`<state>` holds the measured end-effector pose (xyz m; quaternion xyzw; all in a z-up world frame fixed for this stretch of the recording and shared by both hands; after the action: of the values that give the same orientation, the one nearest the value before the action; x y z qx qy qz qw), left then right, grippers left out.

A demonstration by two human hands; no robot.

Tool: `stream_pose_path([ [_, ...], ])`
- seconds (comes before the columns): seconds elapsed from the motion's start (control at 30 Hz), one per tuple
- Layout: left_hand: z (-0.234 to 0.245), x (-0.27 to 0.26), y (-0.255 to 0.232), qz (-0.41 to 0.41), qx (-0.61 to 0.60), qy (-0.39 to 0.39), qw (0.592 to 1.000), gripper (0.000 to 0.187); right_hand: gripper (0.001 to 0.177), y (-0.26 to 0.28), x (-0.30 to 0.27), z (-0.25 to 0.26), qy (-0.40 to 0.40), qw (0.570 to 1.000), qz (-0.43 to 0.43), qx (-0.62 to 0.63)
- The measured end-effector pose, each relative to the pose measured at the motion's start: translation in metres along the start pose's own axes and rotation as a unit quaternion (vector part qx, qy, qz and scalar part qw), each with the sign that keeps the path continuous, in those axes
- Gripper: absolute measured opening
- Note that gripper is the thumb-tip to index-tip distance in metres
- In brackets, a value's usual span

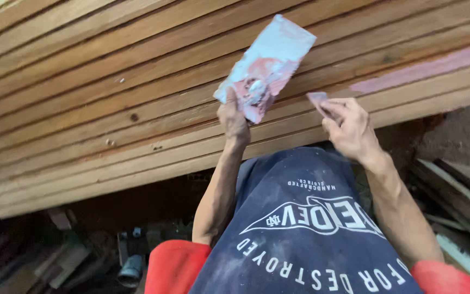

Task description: The person applies a pinkish filler paste into the gaps between horizontal wooden planks using a small putty knife. They repeatedly scoop the filler from a larger rectangular board held in the left hand and spread it along the seams of the wooden surface.

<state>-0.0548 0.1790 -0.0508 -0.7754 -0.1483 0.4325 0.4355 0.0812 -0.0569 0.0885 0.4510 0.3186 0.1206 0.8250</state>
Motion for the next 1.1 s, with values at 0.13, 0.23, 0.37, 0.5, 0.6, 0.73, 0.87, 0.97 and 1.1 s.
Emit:
stream_pose_path([
  [0.13,0.011,-0.007,-0.023,-0.025,0.031,0.003,0.999,0.050,0.030,0.082,-0.035,-0.043,0.041,0.957,0.282,-0.043],
  [0.23,0.017,-0.014,-0.040,-0.046,0.045,-0.003,0.998,0.047,0.030,0.106,-0.040,-0.063,0.059,0.944,0.322,-0.033],
  [0.37,0.019,-0.028,-0.047,-0.063,0.052,0.003,0.997,0.048,0.033,0.118,-0.038,-0.078,0.087,0.941,0.315,-0.083],
  [0.5,0.030,-0.043,-0.038,-0.050,0.108,-0.047,0.992,0.051,0.034,0.110,-0.042,-0.086,0.111,0.937,0.284,-0.174],
  [0.6,0.044,-0.058,-0.051,-0.084,0.092,-0.078,0.989,0.050,0.035,0.080,-0.045,-0.074,0.123,0.944,0.235,-0.197],
  [0.73,0.060,-0.064,-0.070,-0.102,0.012,-0.116,0.988,0.051,0.030,0.020,-0.042,-0.027,0.036,0.970,0.222,-0.092],
  [0.87,0.052,-0.064,-0.067,-0.084,-0.026,-0.103,0.991,0.054,0.034,-0.043,-0.039,0.017,-0.069,0.970,0.192,-0.133],
  [0.97,0.043,-0.071,-0.049,-0.080,-0.023,-0.105,0.991,0.054,0.036,-0.064,-0.029,0.028,-0.099,0.968,0.195,-0.125],
  [1.1,0.024,-0.068,-0.027,-0.049,-0.019,-0.116,0.992,0.053,0.032,-0.066,-0.015,0.021,-0.066,0.971,0.173,-0.154],
])
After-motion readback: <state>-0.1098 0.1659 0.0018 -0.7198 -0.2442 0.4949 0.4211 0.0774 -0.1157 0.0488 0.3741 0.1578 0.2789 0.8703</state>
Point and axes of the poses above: each hand's wrist, its own x-axis towards the middle knuckle, its own z-axis out of the back of the hand, y = z × x, the point moved 10 cm from there along x, towards the middle knuckle, and after that the axes turned 13 degrees about x, right-handed, at the moved point
